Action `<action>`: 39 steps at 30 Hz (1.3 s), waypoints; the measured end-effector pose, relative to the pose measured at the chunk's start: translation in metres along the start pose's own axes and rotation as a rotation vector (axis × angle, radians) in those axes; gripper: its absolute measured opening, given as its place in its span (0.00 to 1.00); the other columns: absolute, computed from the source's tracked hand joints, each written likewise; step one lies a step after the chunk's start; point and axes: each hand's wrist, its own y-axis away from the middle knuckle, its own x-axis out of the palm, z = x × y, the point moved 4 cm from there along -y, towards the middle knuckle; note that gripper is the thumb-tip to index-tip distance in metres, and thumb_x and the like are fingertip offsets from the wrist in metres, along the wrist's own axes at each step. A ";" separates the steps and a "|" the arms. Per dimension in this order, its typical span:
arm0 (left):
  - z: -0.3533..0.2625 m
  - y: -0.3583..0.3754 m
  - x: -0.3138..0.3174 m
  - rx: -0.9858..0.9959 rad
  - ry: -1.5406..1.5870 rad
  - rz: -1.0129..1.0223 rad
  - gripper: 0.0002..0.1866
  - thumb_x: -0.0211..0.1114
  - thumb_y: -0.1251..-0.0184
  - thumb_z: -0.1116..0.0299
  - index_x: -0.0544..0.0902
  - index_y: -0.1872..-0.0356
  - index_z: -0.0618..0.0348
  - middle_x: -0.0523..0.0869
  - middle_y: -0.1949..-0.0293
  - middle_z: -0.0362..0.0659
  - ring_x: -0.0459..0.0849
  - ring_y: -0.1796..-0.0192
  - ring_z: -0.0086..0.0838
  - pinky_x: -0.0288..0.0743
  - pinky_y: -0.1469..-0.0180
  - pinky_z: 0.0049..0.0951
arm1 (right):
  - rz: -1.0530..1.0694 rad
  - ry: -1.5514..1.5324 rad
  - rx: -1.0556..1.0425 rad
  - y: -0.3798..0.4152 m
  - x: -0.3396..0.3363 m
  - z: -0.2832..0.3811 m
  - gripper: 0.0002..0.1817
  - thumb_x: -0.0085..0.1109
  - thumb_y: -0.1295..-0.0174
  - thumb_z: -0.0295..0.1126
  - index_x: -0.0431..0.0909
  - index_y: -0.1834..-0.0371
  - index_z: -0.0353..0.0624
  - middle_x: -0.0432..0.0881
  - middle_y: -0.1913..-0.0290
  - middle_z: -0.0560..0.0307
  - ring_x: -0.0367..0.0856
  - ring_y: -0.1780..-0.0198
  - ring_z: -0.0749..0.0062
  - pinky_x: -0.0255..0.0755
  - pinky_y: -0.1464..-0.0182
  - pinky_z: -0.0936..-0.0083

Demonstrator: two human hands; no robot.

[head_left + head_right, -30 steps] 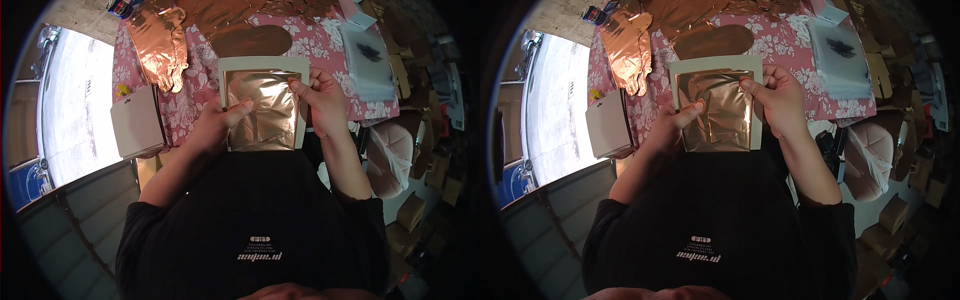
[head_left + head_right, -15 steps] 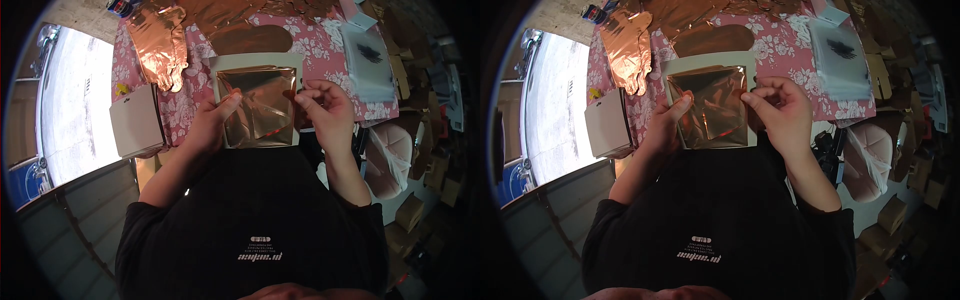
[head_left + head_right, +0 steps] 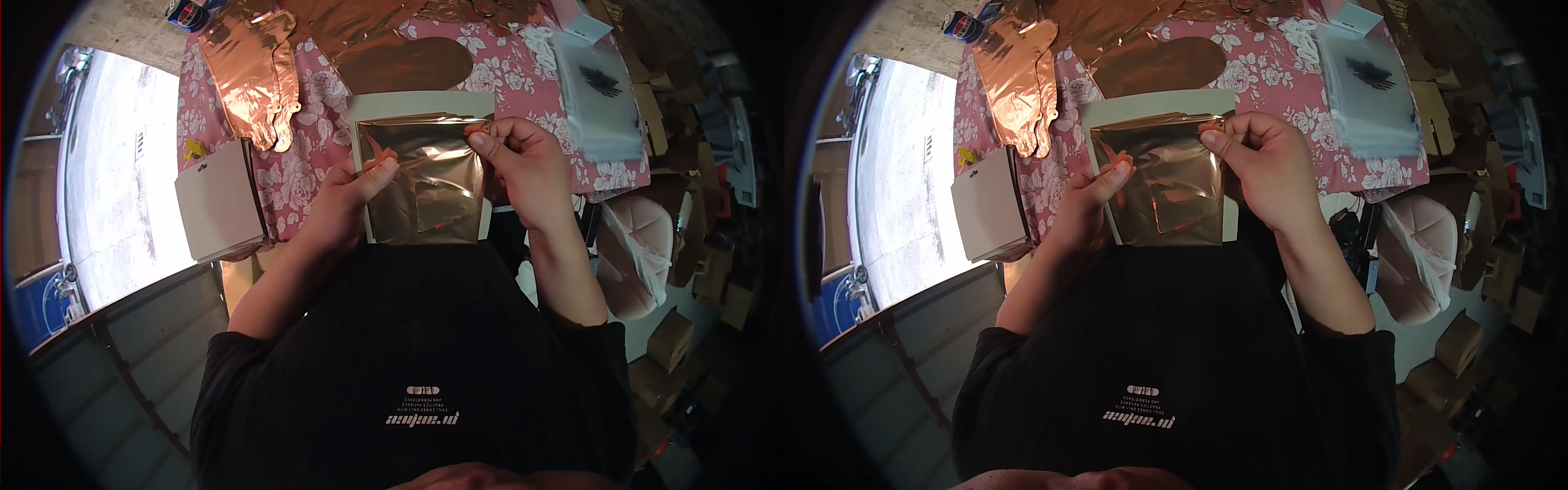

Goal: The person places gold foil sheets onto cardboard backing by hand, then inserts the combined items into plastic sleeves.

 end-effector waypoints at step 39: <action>-0.023 -0.019 0.042 0.060 -0.157 -0.021 0.16 0.66 0.14 0.60 0.90 0.46 0.64 0.91 0.57 0.35 0.84 0.58 0.15 0.76 0.54 0.20 | 0.055 -0.494 0.105 0.041 -0.012 -0.026 0.11 0.73 0.30 0.21 0.87 0.47 0.39 0.93 0.53 0.54 0.91 0.50 0.70 0.83 0.42 0.70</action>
